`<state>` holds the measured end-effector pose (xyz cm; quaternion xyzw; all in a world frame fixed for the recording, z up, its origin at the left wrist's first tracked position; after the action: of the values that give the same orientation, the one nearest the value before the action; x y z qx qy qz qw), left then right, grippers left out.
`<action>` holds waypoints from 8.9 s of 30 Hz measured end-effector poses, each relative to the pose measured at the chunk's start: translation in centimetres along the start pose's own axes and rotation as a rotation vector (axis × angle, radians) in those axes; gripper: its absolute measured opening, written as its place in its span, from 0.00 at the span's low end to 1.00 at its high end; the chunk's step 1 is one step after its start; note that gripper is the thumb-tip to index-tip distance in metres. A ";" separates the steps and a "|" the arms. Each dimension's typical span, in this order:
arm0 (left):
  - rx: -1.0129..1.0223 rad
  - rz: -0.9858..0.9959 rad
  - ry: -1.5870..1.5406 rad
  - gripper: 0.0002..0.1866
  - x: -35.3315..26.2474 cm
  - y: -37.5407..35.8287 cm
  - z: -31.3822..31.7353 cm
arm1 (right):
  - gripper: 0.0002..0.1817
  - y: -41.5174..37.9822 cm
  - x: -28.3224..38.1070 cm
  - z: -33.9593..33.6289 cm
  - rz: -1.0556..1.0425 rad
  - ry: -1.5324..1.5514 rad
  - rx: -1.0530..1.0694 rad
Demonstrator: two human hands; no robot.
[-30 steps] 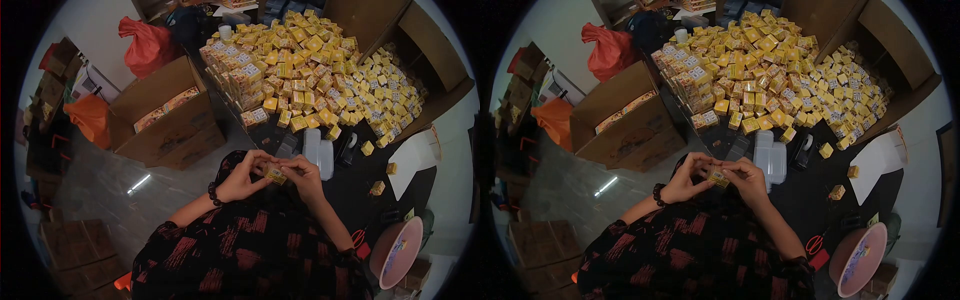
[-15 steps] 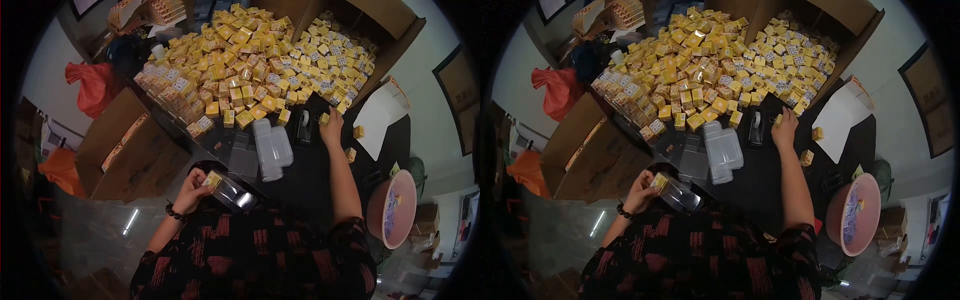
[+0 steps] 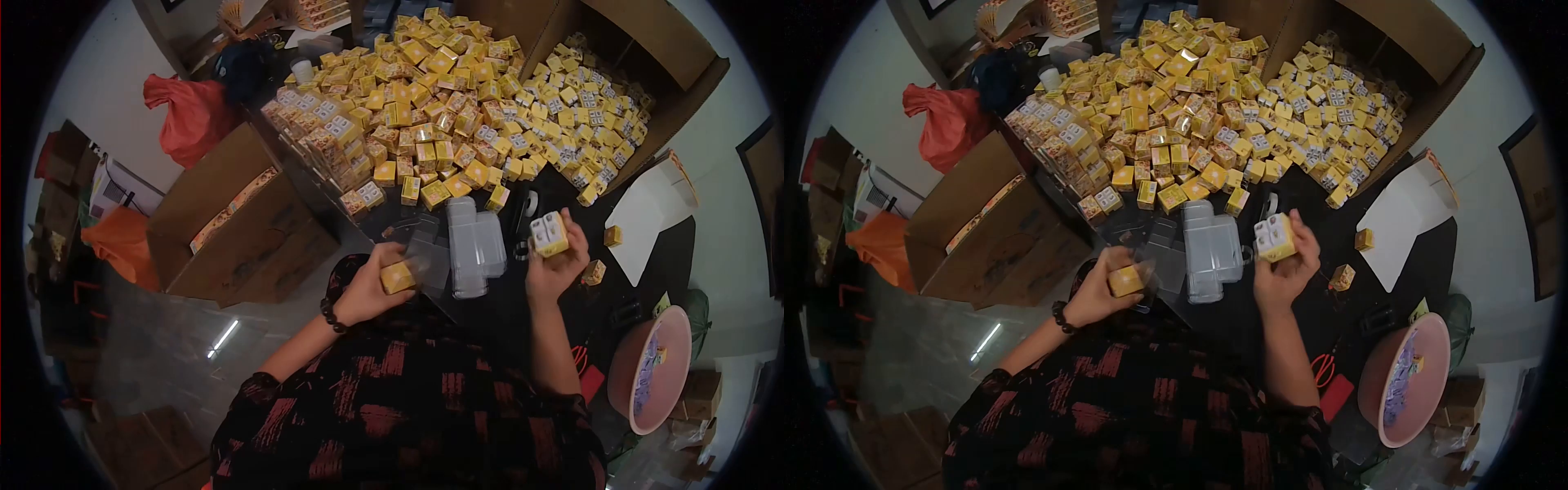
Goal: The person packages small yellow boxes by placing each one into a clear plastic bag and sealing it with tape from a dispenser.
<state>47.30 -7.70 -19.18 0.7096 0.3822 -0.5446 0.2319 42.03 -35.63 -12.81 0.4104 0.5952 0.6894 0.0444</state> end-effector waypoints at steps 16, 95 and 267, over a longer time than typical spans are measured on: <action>-0.293 0.376 0.209 0.40 -3.7 -0.3 -0.9 | 0.32 -3.8 7.7 8.9 0.236 0.036 0.377; 0.958 -0.302 -0.107 0.39 -2.2 7.4 24.8 | 0.09 -13.6 -4.7 -14.2 1.513 0.122 0.031; 0.409 0.119 -0.446 0.50 -6.1 5.2 4.5 | 0.26 -1.8 -2.7 -13.6 0.982 0.216 0.133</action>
<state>48.03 -15.92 -15.22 0.6257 0.1620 -0.7380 0.1938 34.61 -47.29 -15.11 0.5704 0.3759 0.6279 -0.3730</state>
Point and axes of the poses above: each hand's wrist, its own y-axis towards the middle knuckle, its own z-axis out of the palm, x = y × z, the point moved 7 cm from there along y, towards the middle knuckle, and after that the axes turned 2 degrees about -z, right-handed, at the moved point
